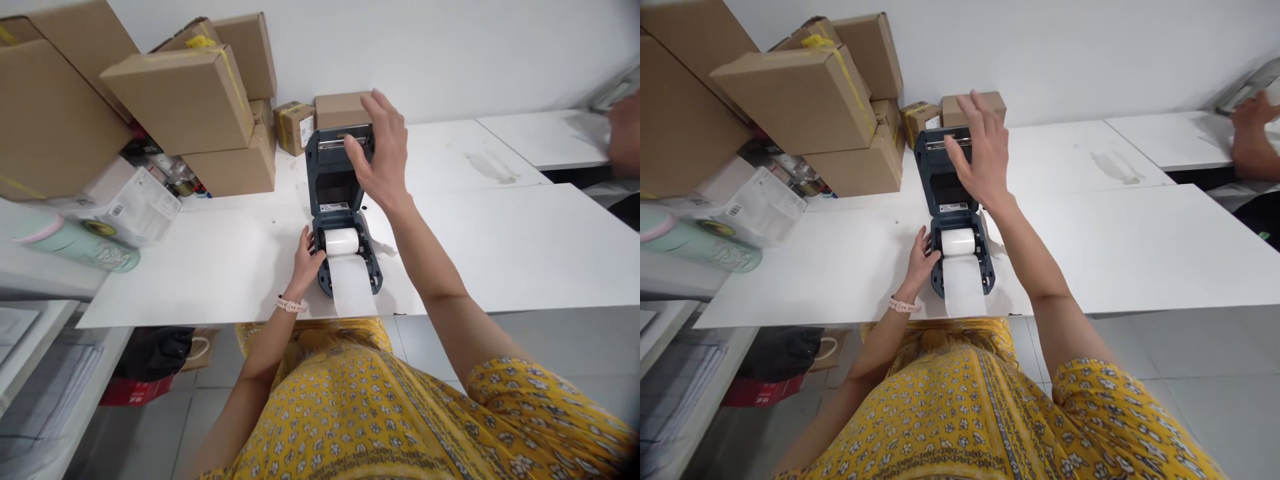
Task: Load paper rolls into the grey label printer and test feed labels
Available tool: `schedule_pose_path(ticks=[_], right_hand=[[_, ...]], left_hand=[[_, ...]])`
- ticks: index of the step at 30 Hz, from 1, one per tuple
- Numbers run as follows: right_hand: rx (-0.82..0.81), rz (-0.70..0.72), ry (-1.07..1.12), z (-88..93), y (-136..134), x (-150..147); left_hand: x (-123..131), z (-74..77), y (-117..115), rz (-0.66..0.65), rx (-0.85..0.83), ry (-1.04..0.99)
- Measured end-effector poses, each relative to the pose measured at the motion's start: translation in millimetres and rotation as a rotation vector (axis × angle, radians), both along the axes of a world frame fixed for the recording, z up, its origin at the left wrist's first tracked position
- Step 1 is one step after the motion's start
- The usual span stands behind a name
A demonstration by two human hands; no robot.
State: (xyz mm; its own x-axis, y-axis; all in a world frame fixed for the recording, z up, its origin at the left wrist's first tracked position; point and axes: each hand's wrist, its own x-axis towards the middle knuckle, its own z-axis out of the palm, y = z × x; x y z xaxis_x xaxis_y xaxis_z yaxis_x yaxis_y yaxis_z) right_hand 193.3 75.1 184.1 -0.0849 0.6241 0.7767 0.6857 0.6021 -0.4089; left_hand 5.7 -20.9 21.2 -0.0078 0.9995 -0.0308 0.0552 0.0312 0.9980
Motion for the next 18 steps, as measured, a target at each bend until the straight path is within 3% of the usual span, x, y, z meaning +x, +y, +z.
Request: schedule_pose_path(ticks=[3,6,8,10,13,16,18], right_hand=[[-0.018,0.153,-0.012,-33.4,-22.2,7.5],[-0.383,0.431,-0.271,-68.1,-33.8,19.0],[-0.647,0.543,-0.499,-82.5,-30.3,23.5],[-0.787,0.546,-0.680,-89.0,-21.9,21.0],[-0.845,0.464,-0.820,-89.5,-10.7,5.0],[-0.873,0.417,-0.879,-84.5,-6.1,-8.6],[-0.912,0.477,-0.830,-77.7,-5.1,-5.2]], left_hand=[[1.3,-2.5,0.9,0.035,0.017,-0.007],[2.0,-8.4,1.6,0.038,0.049,-0.013],[2.1,-11.9,1.7,0.022,0.080,-0.004],[2.2,-13.4,1.7,0.003,0.115,0.009],[2.3,-12.3,1.2,-0.020,0.134,0.044],[1.9,-10.0,0.2,-0.028,0.118,0.067],[1.4,-9.7,-0.2,-0.030,0.113,0.067]])
